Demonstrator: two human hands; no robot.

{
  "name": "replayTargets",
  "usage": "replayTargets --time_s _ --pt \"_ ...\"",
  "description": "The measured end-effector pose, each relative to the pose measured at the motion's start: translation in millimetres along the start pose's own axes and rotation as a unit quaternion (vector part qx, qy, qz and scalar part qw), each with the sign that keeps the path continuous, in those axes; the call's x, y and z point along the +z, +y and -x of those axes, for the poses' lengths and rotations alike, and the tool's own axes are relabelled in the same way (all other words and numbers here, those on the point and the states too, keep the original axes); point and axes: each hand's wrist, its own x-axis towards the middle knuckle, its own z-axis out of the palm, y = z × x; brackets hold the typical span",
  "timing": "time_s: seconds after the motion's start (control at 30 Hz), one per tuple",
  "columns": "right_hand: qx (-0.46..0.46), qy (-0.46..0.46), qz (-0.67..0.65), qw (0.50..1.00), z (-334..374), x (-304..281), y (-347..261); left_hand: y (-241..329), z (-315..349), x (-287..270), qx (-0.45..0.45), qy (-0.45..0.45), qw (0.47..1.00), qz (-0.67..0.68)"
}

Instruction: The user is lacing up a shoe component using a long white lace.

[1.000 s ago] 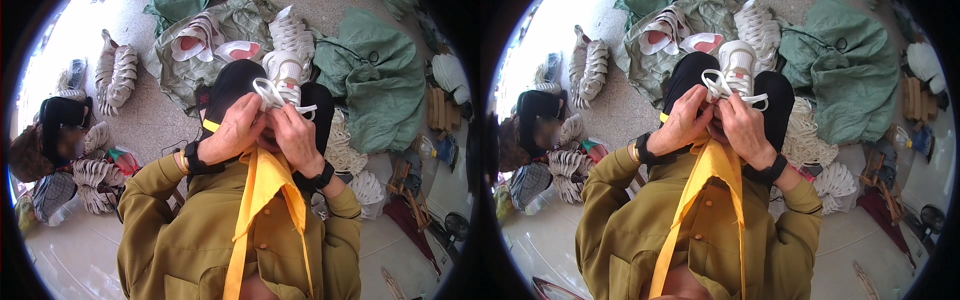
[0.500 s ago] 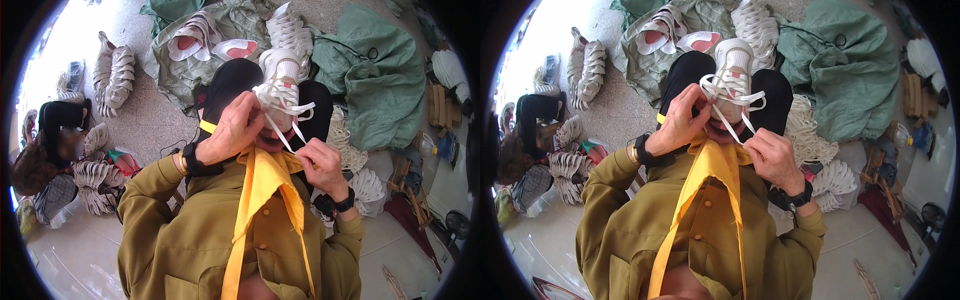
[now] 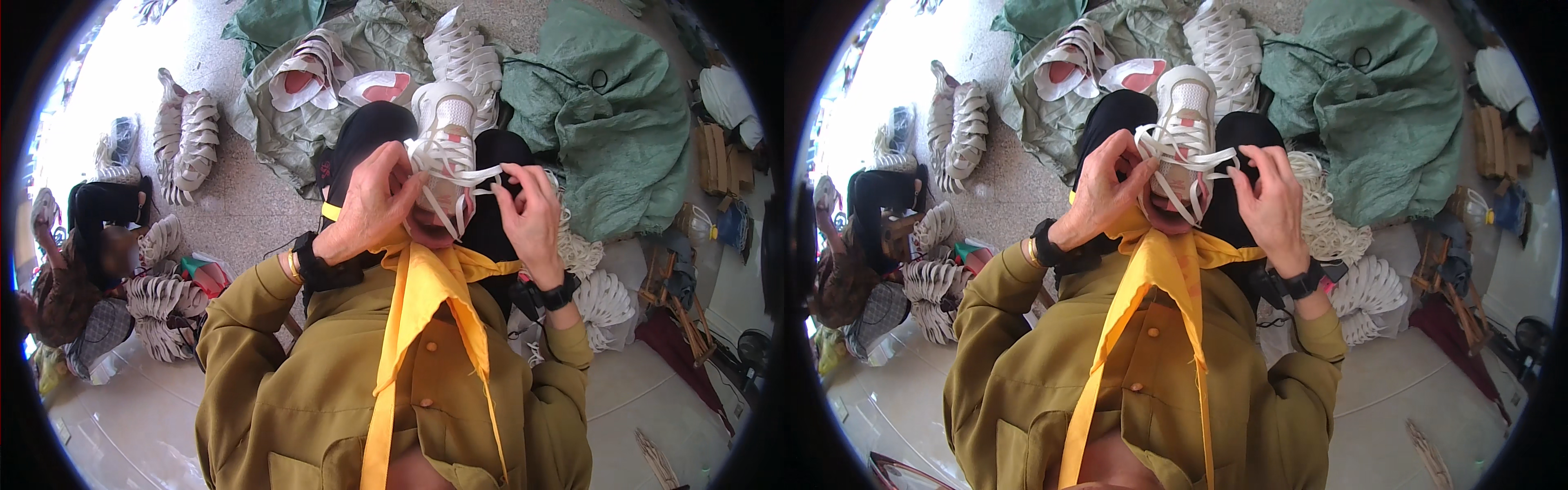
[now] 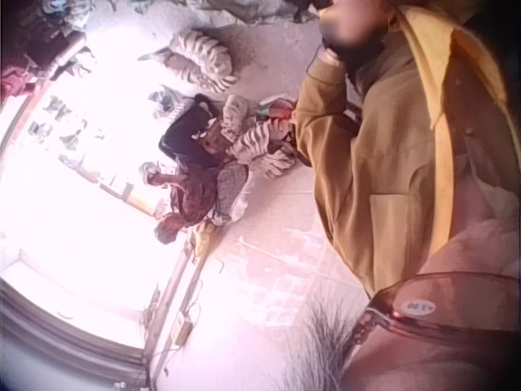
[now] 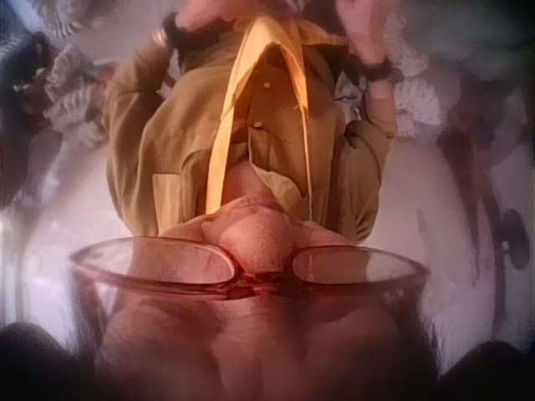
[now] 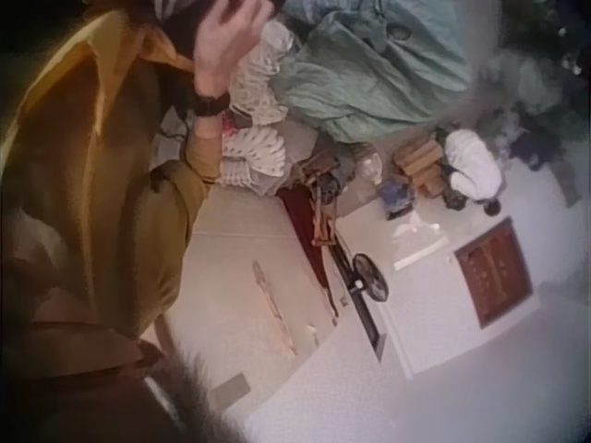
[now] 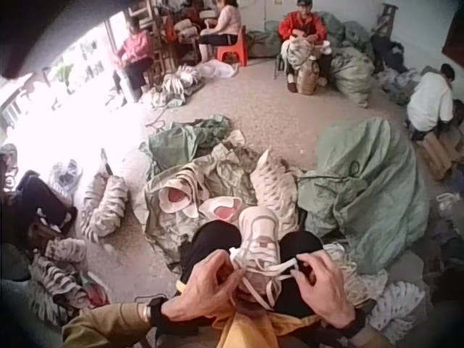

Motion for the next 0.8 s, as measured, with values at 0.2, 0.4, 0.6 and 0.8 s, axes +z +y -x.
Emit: replayTargets --time_s 0.2,0.4,0.6,0.8 --pt "0.013 -0.033 -0.069 0.997 -5 4 11 -5 -1 0 -0.068 0.009 0.996 0.059" --pt "0.050 -0.059 -0.334 0.939 13 -8 -3 -7 3 -4 -0.081 0.024 0.983 0.161" --pt "0.013 -0.079 -0.298 0.951 13 -5 -3 -11 7 -9 -0.063 0.020 0.962 0.264" --pt "0.091 -0.062 -0.287 0.952 5 -1 6 -9 9 -18 -0.074 -0.029 0.950 0.301"
